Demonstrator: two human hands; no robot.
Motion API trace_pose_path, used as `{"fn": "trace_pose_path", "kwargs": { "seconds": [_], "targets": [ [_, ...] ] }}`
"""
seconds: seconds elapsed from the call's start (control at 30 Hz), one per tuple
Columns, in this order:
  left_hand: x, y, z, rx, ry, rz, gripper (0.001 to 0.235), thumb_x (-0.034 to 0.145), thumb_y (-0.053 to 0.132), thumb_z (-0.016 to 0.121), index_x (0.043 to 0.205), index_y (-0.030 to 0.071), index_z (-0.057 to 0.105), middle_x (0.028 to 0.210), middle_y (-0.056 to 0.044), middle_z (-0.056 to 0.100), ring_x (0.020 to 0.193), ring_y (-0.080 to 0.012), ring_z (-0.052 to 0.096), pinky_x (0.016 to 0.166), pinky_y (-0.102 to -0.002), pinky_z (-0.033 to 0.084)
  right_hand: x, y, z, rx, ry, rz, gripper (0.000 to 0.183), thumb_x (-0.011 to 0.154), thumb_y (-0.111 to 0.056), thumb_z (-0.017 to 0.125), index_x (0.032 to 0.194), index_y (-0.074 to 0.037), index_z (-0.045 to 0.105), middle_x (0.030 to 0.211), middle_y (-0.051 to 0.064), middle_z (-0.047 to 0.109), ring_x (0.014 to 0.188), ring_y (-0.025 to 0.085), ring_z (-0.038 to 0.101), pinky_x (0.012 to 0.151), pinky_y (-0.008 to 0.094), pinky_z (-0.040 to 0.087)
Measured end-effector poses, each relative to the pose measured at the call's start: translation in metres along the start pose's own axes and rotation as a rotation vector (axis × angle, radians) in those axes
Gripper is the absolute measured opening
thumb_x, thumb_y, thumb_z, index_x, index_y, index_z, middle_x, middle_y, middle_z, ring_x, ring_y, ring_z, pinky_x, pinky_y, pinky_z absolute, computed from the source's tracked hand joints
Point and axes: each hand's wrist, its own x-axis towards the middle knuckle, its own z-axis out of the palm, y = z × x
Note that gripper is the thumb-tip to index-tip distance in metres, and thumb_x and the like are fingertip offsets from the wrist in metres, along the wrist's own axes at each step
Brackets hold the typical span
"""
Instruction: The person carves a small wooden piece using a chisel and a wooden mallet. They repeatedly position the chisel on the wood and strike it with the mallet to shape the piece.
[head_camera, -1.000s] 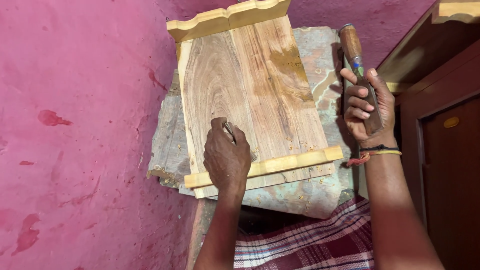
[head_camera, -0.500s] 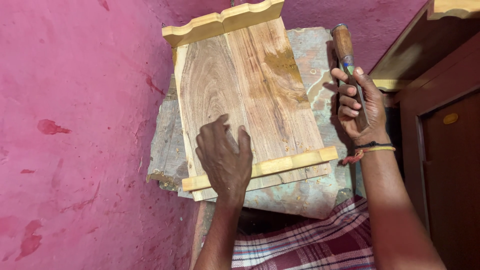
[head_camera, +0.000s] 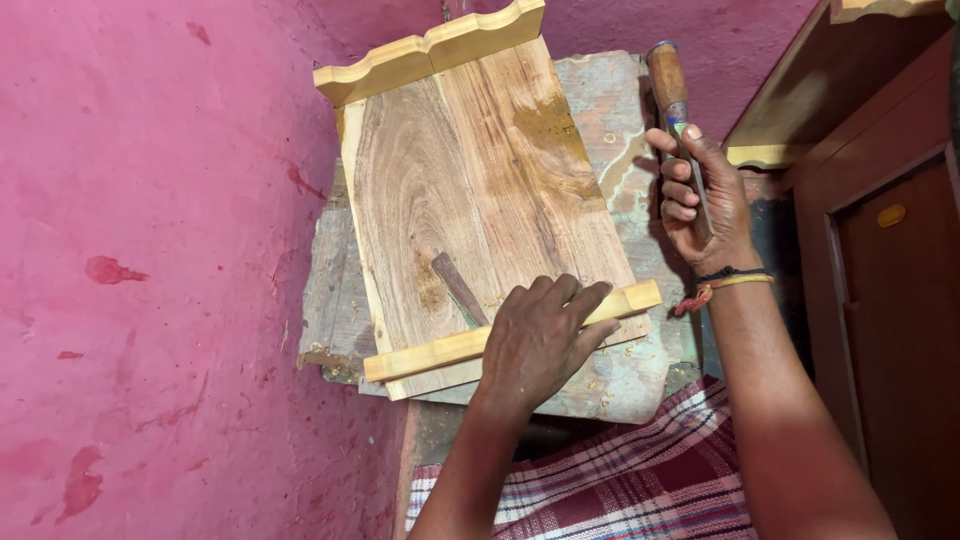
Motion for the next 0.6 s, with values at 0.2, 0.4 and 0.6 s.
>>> {"fn": "trace_pose_path", "kwargs": {
  "seconds": [0.2,0.4,0.6],
  "targets": [
    [0.007,0.002,-0.004,-0.153,-0.039,-0.058,0.041,0.092,0.041,0.069,0.120,0.011,0.074,0.093,-0.008,0.067,0.090,-0.0255,0.063,0.082,-0.043,0.051,-0.004,-0.003,0.013,-0.135,0.127,-0.020,0.034,0.105,-0.030,0.068,0.119,0.001,0.068,0.070,-0.007,0.062,0.047,-0.003,0.052,0.040,0.011,0.040],
    [0.005,-0.015,-0.021,-0.227,-0.220,-0.145,0.044,0.096,0.045,0.063,0.120,0.011,0.075,0.101,-0.009,0.073,0.094,-0.0254,0.068,0.086,-0.043,0.054,-0.008,-0.007,0.038,-0.172,0.156,-0.080,0.015,0.101,-0.021,0.071,0.101,-0.009,0.063,0.073,-0.003,0.066,0.052,0.004,0.061,0.042,0.017,0.048],
    [0.003,-0.032,-0.018,-0.758,0.004,-0.442,0.054,0.099,0.055,0.055,0.120,0.010,0.076,0.102,-0.010,0.079,0.092,-0.0201,0.075,0.083,-0.039,0.062,-0.014,0.003,0.074,-0.230,-0.011,-0.092,0.011,0.104,-0.015,0.070,0.106,-0.008,0.062,0.079,0.001,0.066,0.065,0.009,0.067,0.056,0.024,0.058]
  ]
}}
